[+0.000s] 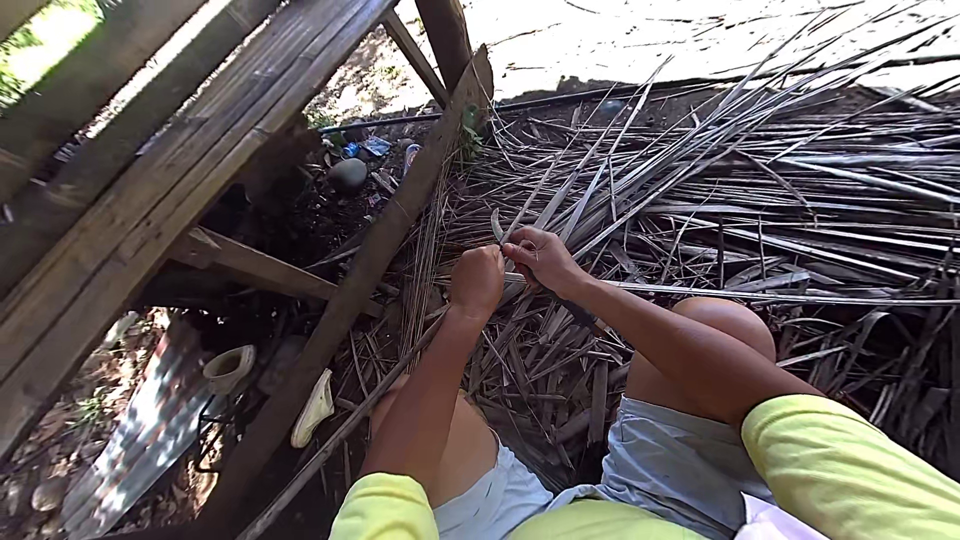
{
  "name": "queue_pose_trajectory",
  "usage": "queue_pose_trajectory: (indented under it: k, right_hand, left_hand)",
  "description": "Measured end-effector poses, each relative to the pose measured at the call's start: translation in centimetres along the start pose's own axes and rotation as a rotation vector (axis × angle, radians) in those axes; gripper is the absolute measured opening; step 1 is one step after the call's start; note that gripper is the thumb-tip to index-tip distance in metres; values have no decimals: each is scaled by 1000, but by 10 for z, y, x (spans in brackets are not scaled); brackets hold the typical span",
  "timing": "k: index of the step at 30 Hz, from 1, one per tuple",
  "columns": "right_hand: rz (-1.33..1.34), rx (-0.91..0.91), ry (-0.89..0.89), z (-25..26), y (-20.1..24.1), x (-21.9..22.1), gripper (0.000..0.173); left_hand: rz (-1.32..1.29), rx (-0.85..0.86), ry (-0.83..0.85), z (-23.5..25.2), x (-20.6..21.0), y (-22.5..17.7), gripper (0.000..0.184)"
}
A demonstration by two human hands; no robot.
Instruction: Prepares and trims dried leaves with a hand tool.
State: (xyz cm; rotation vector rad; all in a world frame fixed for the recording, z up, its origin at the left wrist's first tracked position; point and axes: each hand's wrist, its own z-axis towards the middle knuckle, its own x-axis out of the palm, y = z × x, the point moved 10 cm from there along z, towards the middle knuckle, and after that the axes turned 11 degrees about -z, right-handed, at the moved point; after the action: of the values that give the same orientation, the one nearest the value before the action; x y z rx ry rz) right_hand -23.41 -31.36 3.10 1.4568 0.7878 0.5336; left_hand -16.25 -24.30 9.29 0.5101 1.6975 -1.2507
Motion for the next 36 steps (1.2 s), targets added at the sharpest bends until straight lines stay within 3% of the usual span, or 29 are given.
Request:
queue_pose_trajectory:
  k: [3,6,10,16,22,24,26,28,31,36]
  right_hand:
    - [-28,15,15,1,-2,1,25]
    - [-1,23,96,-5,0,9,49]
    - [22,28,68,3,-7,-3,47]
    - [259,163,-105,23,-23,-54,43]
    - [289,198,-452,38,-53,-150,40]
    - [259,173,-512,30,-46,-165,41]
    - [228,111,-417,21,-21,-141,39]
    - [194,80,-221,9,-3,-90,36]
    - [144,108,55,-7,-2,-20,44]
    - [169,82,81,-4,-8,-6,53]
  left_hand:
    - [27,-29,11,2,-1,0,30]
    - [27,-71,15,6,-9,4,29]
    - [77,-76,30,3,-8,0,31]
    - [71,-23,31,-7,-12,-8,31]
    - [-44,-27,14,-13,-34,6,27]
    - [-62,-54,-11,-10,-39,18,27]
    - [-38,-100,2,-4,-35,24,28]
    - [22,-135,28,1,-26,23,29]
    - [116,-123,35,3,-12,11,33]
    - [211,-73,-24,-5,-7,-14,32]
